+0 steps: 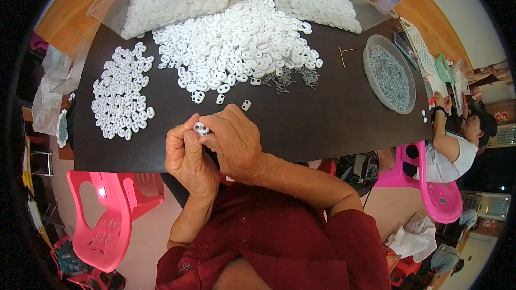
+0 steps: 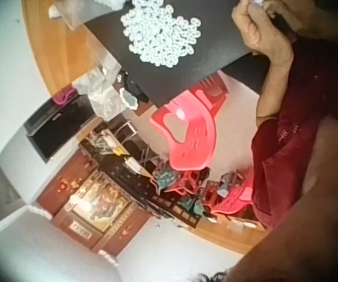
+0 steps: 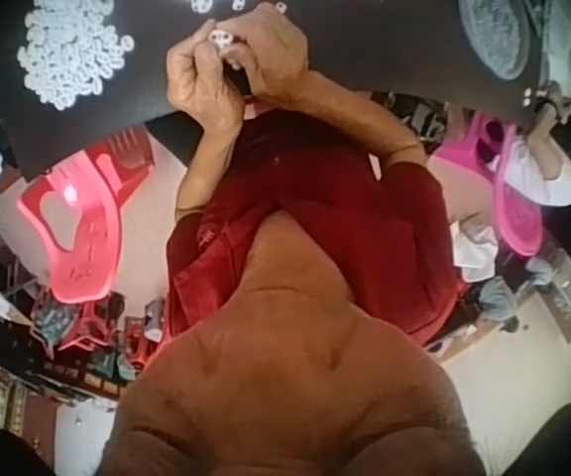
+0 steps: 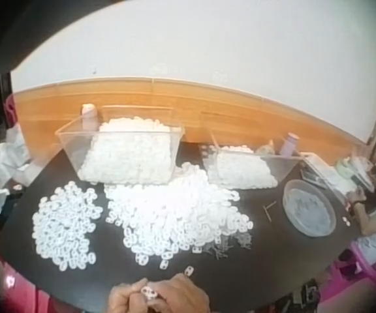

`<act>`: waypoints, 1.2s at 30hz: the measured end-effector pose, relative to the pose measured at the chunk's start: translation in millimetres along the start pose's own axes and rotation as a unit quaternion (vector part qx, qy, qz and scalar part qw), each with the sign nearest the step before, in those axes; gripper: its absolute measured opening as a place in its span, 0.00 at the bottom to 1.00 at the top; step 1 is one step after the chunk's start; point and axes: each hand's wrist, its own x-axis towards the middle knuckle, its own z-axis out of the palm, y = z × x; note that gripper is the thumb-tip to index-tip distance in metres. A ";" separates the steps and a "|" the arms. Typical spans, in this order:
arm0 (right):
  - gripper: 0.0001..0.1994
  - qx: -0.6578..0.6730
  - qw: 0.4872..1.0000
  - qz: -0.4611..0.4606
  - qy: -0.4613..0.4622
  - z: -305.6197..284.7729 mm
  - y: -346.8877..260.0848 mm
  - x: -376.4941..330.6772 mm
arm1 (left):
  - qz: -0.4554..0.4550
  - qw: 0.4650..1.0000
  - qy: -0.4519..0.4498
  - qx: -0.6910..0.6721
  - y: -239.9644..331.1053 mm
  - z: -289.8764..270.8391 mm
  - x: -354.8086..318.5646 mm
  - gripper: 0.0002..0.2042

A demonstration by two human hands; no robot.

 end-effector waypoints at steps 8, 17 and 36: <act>0.12 -0.032 0.998 -0.050 0.021 2.7 2.2 -0.8 | 0.028 0.999 0.032 0.026 -8.1 1.6 -2.3 0.10; 0.12 -0.027 0.998 -0.052 0.008 3.1 6.0 -1.5 | 0.037 0.997 0.039 0.055 -11.3 1.5 2.5 0.09; 0.05 -0.307 0.949 -0.010 0.068 -135.0 70.4 105.1 | -0.081 0.990 -0.049 0.109 2.0 4.5 9.8 0.17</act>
